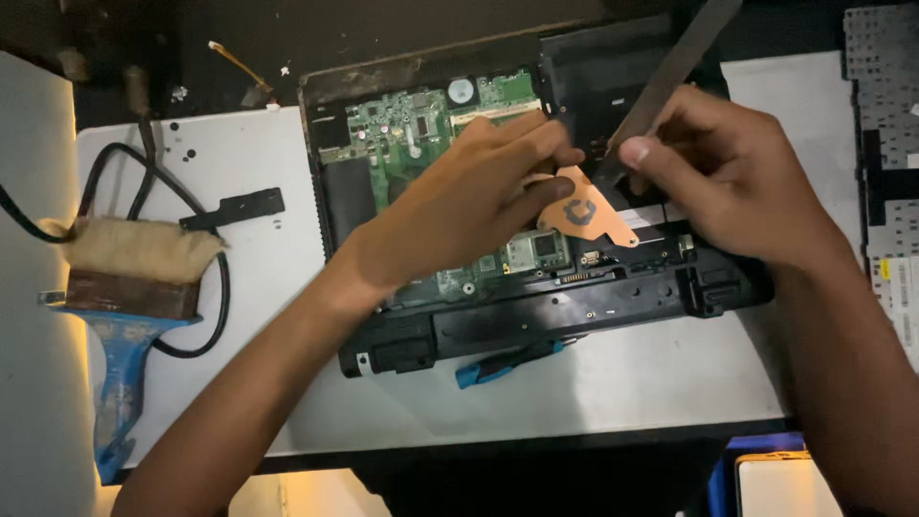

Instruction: The person scrapes a copper heatsink with a metal tool, then uses a screwdriver to remove screws from the motherboard and detach a heatsink. The person continues to scrape the heatsink surface.

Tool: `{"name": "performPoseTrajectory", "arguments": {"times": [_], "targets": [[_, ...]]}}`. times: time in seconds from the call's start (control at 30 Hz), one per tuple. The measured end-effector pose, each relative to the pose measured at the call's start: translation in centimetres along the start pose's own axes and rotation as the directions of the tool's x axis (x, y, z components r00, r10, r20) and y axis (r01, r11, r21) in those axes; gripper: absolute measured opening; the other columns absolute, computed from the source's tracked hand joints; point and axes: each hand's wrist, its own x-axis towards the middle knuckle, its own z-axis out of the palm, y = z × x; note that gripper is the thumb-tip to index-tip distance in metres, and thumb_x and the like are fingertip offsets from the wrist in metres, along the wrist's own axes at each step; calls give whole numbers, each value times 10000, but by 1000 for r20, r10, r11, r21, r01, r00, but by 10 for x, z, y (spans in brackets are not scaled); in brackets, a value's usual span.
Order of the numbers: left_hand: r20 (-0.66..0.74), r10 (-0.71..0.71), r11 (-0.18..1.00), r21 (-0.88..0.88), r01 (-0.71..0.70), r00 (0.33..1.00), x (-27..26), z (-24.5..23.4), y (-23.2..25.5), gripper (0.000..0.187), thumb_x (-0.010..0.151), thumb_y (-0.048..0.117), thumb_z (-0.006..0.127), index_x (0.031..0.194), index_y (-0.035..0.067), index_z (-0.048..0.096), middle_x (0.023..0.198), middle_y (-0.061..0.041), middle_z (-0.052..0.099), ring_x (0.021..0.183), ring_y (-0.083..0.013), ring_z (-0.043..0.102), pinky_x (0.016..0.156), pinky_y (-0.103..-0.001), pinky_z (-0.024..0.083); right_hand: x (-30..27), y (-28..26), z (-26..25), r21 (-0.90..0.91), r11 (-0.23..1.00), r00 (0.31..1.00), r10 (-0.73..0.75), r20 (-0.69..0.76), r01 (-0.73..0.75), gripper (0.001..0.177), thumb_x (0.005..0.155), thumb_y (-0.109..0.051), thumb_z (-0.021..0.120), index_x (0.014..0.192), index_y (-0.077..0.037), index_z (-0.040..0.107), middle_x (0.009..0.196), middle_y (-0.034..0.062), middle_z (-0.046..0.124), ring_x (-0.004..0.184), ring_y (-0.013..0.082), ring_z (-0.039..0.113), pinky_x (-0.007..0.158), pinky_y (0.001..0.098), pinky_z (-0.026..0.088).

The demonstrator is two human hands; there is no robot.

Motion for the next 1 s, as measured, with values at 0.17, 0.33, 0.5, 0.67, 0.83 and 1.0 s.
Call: {"name": "performPoseTrajectory", "arguments": {"times": [0.17,0.33,0.5,0.67,0.83,1.0], "targets": [[-97,33,999,-32,-37,995,-5,6,-1,242,1281,272,517,1159,65,553,1001,-103,615,870,-283,575,766,-452,420,-2,-12,8,-118,993,1000,-10,22,12,110,1250,-156,728,1192,-66,748,983,30,690,935,152,712,837,318,575],[87,-54,999,1,54,995,-7,-8,10,468,1093,346,845,1484,116,728,1200,6,661,1091,-193,696,1078,-441,393,-3,-9,7,-175,984,999,-42,21,45,80,1249,-132,770,1192,-79,757,924,0,646,754,104,583,706,288,460],[110,16,998,66,-24,994,-18,1,-5,506,1169,310,864,1551,85,618,1371,-94,636,1174,-273,658,1060,-473,452,-9,-4,8,-264,962,998,-56,39,64,145,1250,-116,813,1147,-76,719,971,13,673,800,117,601,741,308,450],[85,-4,990,141,-8,996,-25,3,-6,595,1198,407,827,1610,29,628,1301,-92,620,1186,-300,635,1049,-500,425,-6,-3,7,-280,959,998,-27,59,43,75,1245,-141,810,1264,-87,763,984,12,691,767,125,616,712,319,464],[65,6,966,257,-23,998,-26,3,-2,631,1161,420,885,1606,33,661,1298,-93,671,1210,-303,664,1053,-495,404,-8,-4,9,-284,957,996,-35,86,58,48,1241,-136,794,1251,-104,758,968,-2,692,738,95,605,688,293,428],[51,8,970,243,-20,999,-26,1,-3,564,1170,452,844,1546,59,692,1329,-90,696,1198,-300,693,1037,-503,427,-7,0,9,-324,941,992,-74,100,103,70,1231,-130,809,1283,-95,777,924,14,684,697,112,549,654,307,406]]}}
